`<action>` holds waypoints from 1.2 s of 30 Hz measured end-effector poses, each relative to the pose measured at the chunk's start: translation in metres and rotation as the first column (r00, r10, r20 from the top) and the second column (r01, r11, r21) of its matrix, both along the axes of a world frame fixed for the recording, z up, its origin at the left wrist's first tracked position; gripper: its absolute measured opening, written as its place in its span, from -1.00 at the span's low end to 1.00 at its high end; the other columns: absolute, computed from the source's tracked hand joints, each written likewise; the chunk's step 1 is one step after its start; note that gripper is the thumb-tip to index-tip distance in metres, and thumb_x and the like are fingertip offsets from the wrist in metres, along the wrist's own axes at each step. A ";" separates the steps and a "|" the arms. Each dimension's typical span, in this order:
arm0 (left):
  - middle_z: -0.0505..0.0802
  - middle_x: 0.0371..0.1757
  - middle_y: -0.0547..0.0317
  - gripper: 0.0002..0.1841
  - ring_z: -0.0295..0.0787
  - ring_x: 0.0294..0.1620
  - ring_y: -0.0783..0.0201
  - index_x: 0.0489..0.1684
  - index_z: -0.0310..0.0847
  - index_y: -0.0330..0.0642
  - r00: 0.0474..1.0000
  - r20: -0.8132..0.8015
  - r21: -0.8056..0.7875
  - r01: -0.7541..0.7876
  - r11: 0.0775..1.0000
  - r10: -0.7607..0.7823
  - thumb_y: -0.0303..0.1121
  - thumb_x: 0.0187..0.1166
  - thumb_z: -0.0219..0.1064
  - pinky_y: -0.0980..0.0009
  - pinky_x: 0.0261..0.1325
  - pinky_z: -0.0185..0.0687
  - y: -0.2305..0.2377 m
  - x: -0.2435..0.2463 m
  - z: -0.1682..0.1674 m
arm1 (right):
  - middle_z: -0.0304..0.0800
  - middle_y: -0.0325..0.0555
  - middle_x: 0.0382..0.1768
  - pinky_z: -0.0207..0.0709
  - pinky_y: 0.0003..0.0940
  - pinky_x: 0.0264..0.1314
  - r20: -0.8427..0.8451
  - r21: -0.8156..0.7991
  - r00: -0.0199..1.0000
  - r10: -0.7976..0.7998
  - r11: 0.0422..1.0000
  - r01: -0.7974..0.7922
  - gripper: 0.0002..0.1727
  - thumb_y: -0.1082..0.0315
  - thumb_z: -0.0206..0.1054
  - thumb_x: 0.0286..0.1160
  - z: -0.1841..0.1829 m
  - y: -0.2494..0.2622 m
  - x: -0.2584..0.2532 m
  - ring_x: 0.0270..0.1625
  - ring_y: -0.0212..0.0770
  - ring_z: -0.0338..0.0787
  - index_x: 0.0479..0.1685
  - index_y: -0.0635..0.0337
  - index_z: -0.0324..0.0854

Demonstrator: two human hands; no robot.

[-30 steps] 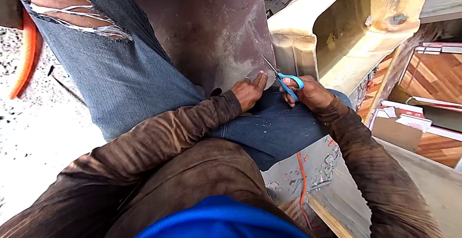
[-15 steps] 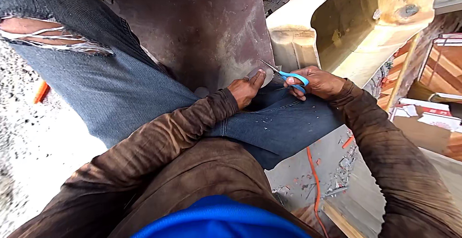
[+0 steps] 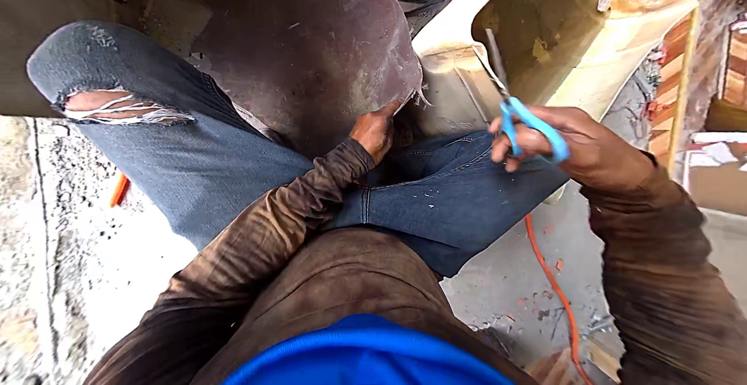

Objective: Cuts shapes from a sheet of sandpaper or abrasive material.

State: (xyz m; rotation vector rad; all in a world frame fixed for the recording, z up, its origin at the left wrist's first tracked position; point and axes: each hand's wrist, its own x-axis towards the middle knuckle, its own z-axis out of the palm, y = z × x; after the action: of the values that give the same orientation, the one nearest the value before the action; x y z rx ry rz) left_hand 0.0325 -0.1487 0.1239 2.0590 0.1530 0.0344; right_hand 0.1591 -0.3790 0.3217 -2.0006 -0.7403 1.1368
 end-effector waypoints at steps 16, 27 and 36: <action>0.91 -0.17 0.06 -0.72 0.86 -0.18 0.36 0.01 0.73 -0.40 0.925 -0.028 -0.416 -0.355 0.837 0.378 -0.69 0.34 0.37 0.32 0.02 0.82 0.176 0.030 0.066 | 0.73 0.14 0.26 0.81 0.18 -0.16 -0.330 -0.010 0.768 -0.549 0.816 0.579 -0.32 -0.22 0.01 0.80 -0.142 0.140 -0.039 0.06 0.19 0.88 0.66 0.07 0.13; 0.91 -0.11 0.02 -0.76 0.88 -0.11 0.24 0.14 0.74 -0.21 0.990 -0.026 0.330 0.140 0.934 -0.140 -0.52 0.57 0.30 0.11 0.06 0.78 0.229 0.029 0.199 | 0.11 0.32 0.75 0.62 0.44 0.25 -0.855 -0.086 0.121 -0.504 0.369 0.925 -0.04 -0.49 -0.25 0.68 -0.169 0.336 -0.080 0.59 0.41 0.46 0.87 0.00 -0.09; 0.90 -0.12 -0.25 -0.66 0.89 -0.15 -0.23 0.31 0.69 -0.29 0.950 0.128 0.806 0.068 0.589 -0.285 -0.56 0.70 0.08 -0.25 -0.01 0.72 0.249 -0.005 0.282 | 0.52 0.17 0.26 0.73 -0.02 -0.10 -0.886 0.335 0.409 -0.218 0.310 0.890 -0.39 -0.08 -0.37 0.92 -0.069 0.450 -0.057 0.04 -0.01 0.74 0.61 0.19 0.19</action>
State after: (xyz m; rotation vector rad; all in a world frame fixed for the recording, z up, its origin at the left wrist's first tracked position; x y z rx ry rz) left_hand 0.0275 0.1000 0.4061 2.9473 -0.2940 0.2816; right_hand 0.1019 0.0705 0.2526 -0.7104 0.0765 0.7202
